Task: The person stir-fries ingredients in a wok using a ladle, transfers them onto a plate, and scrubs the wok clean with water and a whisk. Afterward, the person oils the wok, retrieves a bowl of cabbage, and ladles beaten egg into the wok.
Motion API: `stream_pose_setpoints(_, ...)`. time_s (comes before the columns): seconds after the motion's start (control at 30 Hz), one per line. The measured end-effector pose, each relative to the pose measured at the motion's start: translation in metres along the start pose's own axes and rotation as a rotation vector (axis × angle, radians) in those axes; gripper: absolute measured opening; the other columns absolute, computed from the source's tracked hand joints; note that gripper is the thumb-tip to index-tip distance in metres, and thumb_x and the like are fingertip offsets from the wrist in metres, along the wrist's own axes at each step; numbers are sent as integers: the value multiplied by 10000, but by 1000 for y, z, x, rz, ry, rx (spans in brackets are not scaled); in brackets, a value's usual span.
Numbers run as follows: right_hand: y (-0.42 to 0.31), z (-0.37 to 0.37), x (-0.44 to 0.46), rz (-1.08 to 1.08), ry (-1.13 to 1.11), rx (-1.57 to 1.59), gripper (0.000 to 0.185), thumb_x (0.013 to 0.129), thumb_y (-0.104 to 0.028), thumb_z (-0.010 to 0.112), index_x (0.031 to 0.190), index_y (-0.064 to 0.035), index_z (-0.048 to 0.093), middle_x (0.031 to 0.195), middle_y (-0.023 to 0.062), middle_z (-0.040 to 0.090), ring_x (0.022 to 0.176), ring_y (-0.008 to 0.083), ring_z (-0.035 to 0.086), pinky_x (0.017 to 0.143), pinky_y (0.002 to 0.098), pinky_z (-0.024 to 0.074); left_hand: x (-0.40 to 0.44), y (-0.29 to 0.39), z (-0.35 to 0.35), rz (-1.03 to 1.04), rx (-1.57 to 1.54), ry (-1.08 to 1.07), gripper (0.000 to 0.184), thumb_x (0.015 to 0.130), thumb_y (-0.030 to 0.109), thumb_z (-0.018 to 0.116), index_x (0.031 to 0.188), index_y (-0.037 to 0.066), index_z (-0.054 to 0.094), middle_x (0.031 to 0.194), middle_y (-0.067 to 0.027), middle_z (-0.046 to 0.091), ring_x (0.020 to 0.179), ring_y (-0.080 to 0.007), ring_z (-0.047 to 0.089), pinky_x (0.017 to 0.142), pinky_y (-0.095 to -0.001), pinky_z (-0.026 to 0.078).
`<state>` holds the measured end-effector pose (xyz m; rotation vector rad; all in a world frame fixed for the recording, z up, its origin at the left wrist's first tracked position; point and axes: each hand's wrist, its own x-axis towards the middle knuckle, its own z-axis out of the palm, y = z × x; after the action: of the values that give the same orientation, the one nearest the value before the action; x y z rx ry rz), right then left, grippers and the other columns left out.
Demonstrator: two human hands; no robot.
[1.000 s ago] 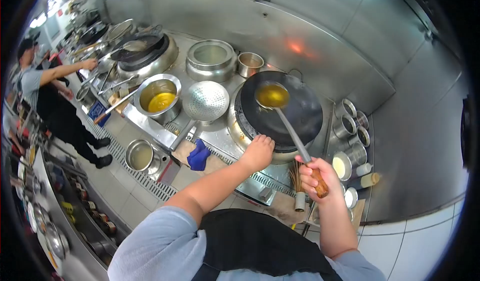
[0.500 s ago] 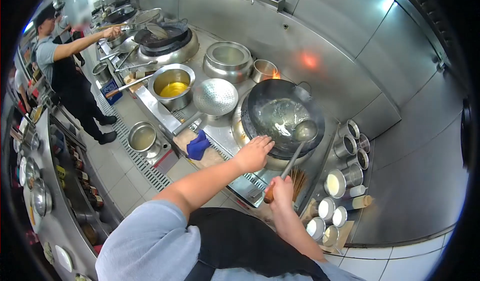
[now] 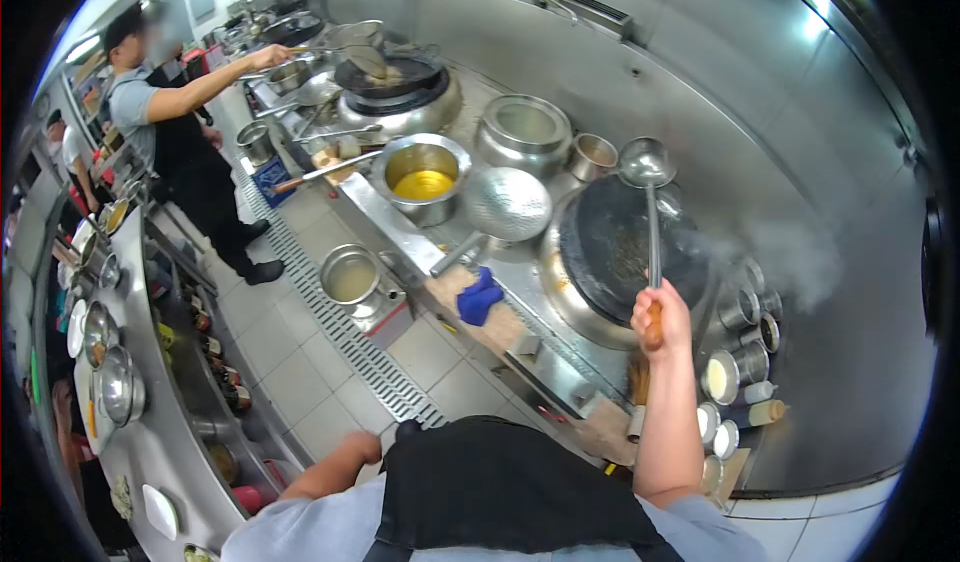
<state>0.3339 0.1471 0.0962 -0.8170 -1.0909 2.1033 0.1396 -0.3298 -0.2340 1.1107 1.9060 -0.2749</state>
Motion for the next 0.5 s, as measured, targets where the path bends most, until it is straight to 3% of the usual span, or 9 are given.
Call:
stream_pose_setpoints(0.03, 5, 13, 13, 75, -79, 132, 194, 859, -63, 452, 1051, -58, 480, 624, 39, 467, 410, 116, 419, 338, 258, 335, -3, -38, 44, 46, -75, 39, 310, 739, 197, 537, 978, 72, 691, 1077, -150, 643, 1031, -291, 611, 835, -403, 493)
stream_pose_setpoints(0.07, 14, 31, 22, 157, -154, 207, 180, 858, -70, 456, 1034, -48, 486, 629, 40, 467, 414, 117, 420, 341, 257, 336, 2, -57, 78, -132, -189, -85, 308, 731, 188, 534, 966, 71, 695, 1081, -149, 641, 1029, -295, 611, 833, -396, 495)
stream_pose_setpoints(0.13, 33, 69, 42, 275, -278, 271, 148, 854, -82, 466, 990, -31, 495, 636, 43, 466, 419, 118, 420, 347, 254, 335, 12, -124, 167, -96, -374, -15, 313, 727, 198, 536, 964, 66, 694, 1089, -153, 636, 1030, -300, 608, 838, -391, 494)
stream_pose_setpoints(0.17, 44, 94, 49, 312, -326, 261, 130, 851, -88, 472, 962, -24, 499, 638, 44, 466, 419, 118, 419, 351, 252, 334, -9, -121, 174, -212, -460, -32, 316, 728, 204, 538, 966, 65, 692, 1089, -155, 636, 1031, -302, 607, 840, -393, 493)
stream_pose_setpoints(0.3, 88, 186, 91, 330, -265, -306, 59, 803, -80, 523, 781, -52, 475, 628, 61, 527, 430, 132, 465, 367, 270, 360, -43, -121, 189, -427, -667, -27, 328, 732, 226, 543, 976, 60, 686, 1089, -162, 633, 1036, -309, 602, 847, -398, 488)
stream_pose_setpoints(0.43, 154, 243, 136, 195, -217, -835, 49, 749, -30, 533, 724, 9, 516, 587, 95, 524, 406, 184, 487, 360, 323, 379, -47, -124, 186, -451, -782, 36, 342, 736, 249, 549, 986, 55, 679, 1089, -170, 630, 1040, -316, 597, 854, -404, 483)
stream_pose_setpoints(0.5, 172, 264, 145, 263, -214, -1124, 72, 725, -20, 565, 759, 11, 510, 585, 80, 516, 407, 174, 479, 349, 304, 385, -44, -124, 185, -442, -815, 68, 350, 738, 260, 552, 991, 52, 675, 1090, -174, 629, 1042, -320, 595, 857, -407, 480)
